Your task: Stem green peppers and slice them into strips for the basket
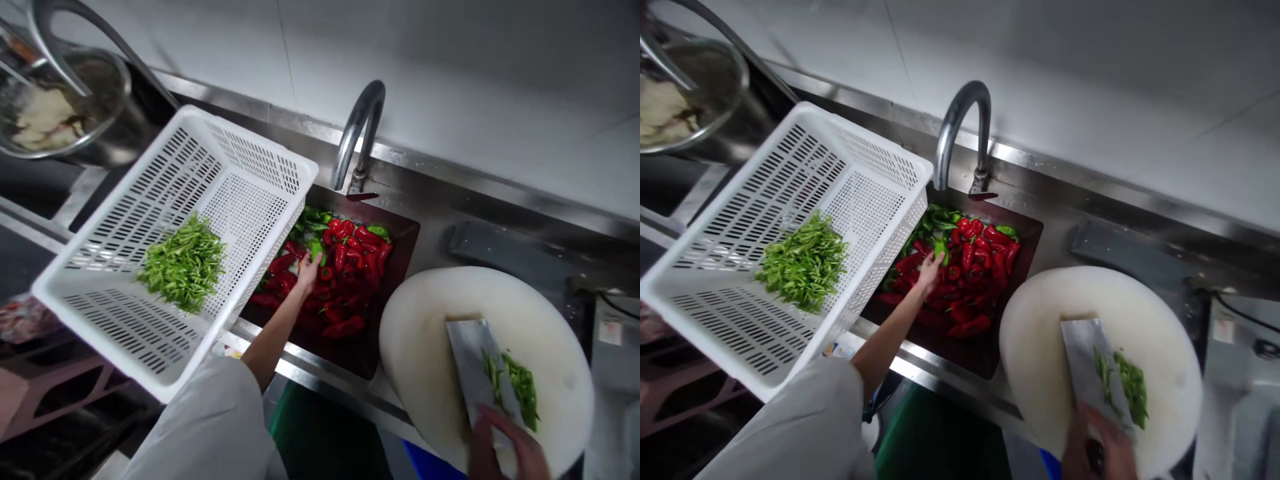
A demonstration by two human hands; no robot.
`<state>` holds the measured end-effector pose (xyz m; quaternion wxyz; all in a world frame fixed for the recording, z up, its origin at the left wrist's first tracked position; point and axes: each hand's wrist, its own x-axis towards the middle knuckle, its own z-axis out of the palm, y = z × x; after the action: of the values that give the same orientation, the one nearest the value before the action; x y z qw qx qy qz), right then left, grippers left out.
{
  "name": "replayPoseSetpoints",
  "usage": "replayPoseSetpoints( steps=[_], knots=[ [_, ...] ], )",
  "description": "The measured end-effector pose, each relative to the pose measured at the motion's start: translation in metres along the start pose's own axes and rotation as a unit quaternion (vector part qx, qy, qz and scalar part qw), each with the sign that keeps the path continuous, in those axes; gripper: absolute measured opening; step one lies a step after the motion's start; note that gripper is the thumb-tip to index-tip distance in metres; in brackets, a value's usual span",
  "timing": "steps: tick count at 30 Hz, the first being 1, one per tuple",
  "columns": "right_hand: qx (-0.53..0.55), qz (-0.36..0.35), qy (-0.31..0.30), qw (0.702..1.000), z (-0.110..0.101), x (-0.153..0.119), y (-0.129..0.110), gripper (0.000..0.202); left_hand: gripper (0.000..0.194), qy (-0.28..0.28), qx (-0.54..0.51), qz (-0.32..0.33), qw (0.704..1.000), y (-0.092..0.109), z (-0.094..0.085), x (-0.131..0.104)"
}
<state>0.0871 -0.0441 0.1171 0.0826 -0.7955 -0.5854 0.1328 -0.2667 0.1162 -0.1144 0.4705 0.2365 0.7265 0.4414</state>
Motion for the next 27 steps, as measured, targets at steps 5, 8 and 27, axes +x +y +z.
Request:
replayPoseSetpoints(
  steps=[5,8,27],
  knots=[
    [0.170,-0.112,-0.225,0.953,0.059,0.027,-0.119,0.045,0.065,-0.207,-0.245,-0.052,0.946,0.021,0.028,-0.128],
    [0.116,-0.154,-0.266,0.944,0.084,0.036,-0.150,0.041,0.075,-0.262,-0.299,-0.109,0.911,0.033,0.037,-0.177],
    [0.239,-0.178,-0.242,0.923,0.109,0.010,-0.103,0.030,0.025,-0.170,-0.543,-0.315,0.760,0.055,0.043,-0.194]
  ],
)
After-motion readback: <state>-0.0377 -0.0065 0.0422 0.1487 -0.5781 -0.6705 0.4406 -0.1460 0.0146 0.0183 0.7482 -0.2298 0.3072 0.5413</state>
